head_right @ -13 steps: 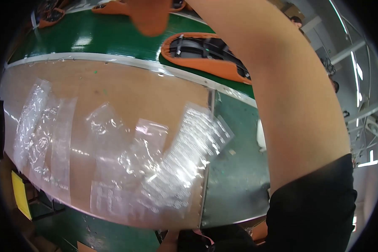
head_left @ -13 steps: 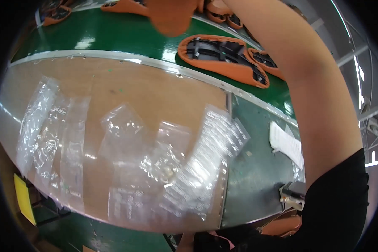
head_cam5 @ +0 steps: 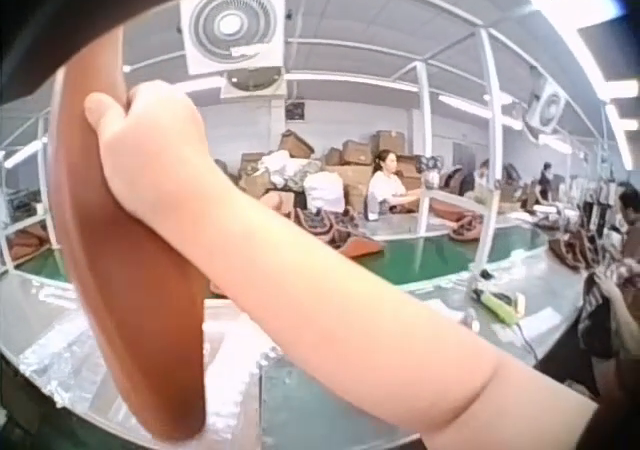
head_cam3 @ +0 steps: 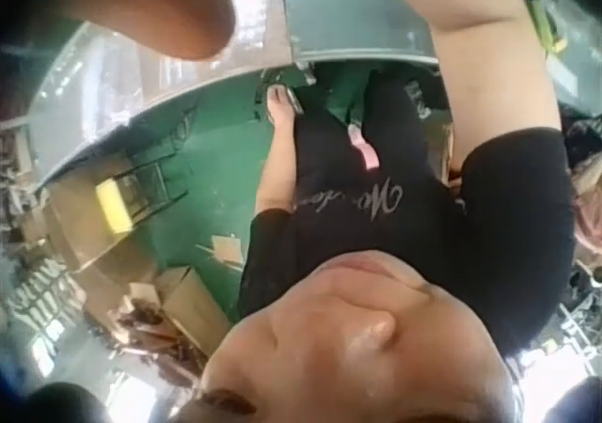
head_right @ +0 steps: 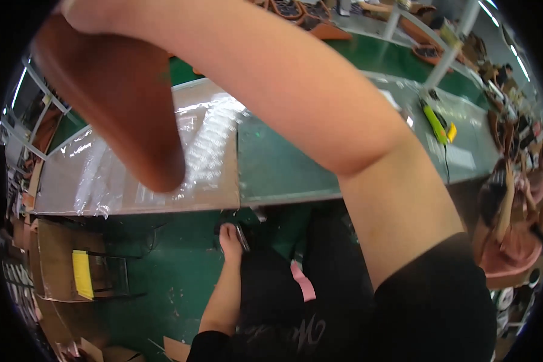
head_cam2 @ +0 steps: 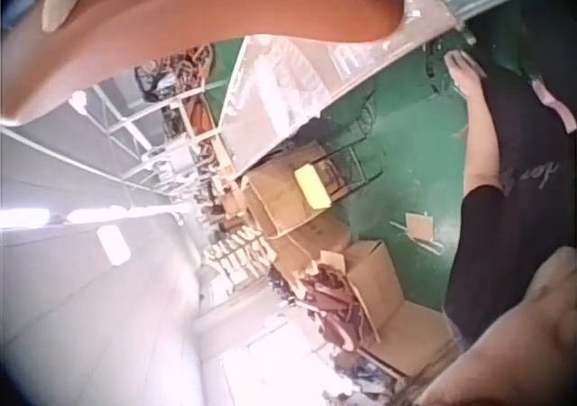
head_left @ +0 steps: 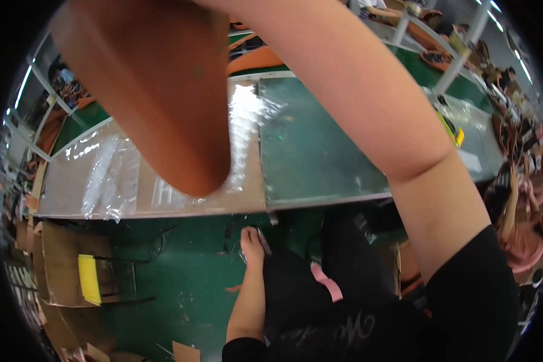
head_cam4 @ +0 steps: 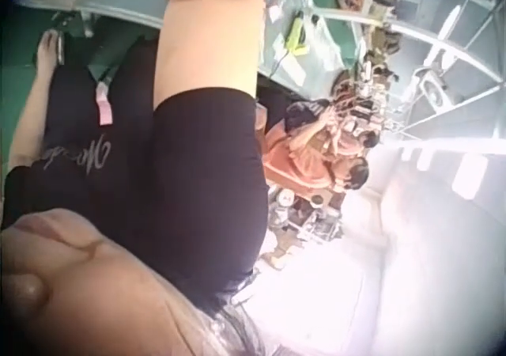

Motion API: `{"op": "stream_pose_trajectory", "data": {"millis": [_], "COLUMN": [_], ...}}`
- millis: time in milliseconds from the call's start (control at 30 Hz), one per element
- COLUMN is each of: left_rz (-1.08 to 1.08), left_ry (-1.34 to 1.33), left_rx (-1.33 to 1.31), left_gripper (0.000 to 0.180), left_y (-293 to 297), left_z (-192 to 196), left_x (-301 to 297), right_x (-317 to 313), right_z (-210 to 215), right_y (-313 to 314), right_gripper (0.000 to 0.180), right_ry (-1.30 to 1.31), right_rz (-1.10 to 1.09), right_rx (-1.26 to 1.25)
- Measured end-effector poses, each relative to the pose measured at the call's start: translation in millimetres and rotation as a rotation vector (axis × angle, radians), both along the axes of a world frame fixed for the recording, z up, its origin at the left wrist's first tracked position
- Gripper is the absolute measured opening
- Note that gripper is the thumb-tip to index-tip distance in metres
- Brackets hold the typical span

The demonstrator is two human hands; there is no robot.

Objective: Applying heat-transfer logos to bicycle seat covers using an iron on a factory production line.

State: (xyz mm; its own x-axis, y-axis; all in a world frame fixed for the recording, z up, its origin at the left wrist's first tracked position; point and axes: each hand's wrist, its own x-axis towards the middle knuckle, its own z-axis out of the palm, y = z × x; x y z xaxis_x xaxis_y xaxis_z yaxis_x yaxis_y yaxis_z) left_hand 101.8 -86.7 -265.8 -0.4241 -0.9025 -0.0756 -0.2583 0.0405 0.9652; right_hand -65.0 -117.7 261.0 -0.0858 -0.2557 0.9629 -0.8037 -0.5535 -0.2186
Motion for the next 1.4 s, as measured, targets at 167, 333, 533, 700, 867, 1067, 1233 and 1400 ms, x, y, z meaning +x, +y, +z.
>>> {"op": "stream_pose_trajectory", "data": {"millis": [167, 333, 533, 700, 867, 1067, 1233, 1400], "left_rz": [0.018, -0.161, -0.147, -0.099, -0.156, -0.034, -0.109, -0.111], "left_ry": [0.544, 0.586, 0.611, 0.376, 0.398, 0.288, 0.225, 0.345], "left_rx": [0.420, 0.410, 0.365, 0.382, 0.283, 0.435, 0.460, 0.627], "left_gripper": [0.028, 0.034, 0.024, 0.021, 0.021, 0.021, 0.020, 0.018], "left_y": [25.9, 81.3, 100.3, 121.0, 96.4, 145.5, 148.9, 143.6], "left_z": [103.8, 141.9, 90.0, 64.4, 12.1, 16.7, 34.2, 34.3], "left_x": [12.8, 22.6, -26.2, -45.4, -53.7, -49.3, -49.9, -51.1], "right_x": [16.1, 34.5, 2.7, 5.5, 31.3, 33.1, 24.6, 1.6], "right_z": [-79.0, -195.7, -266.0, -308.9, -299.2, -322.4, -315.9, -333.5], "right_y": [156.0, 231.5, 228.9, 240.4, 223.0, 251.8, 264.1, 298.6], "right_gripper": [0.036, 0.034, 0.037, 0.043, 0.043, 0.040, 0.038, 0.035], "right_ry": [-0.156, -0.423, -0.578, -0.602, -0.355, -0.502, -0.621, -0.693], "right_rz": [0.056, -0.032, -0.330, -0.591, -0.571, -0.529, -0.456, 0.007], "right_rx": [0.400, 0.641, 0.625, 0.715, 0.767, 0.937, 1.075, 1.093]}}
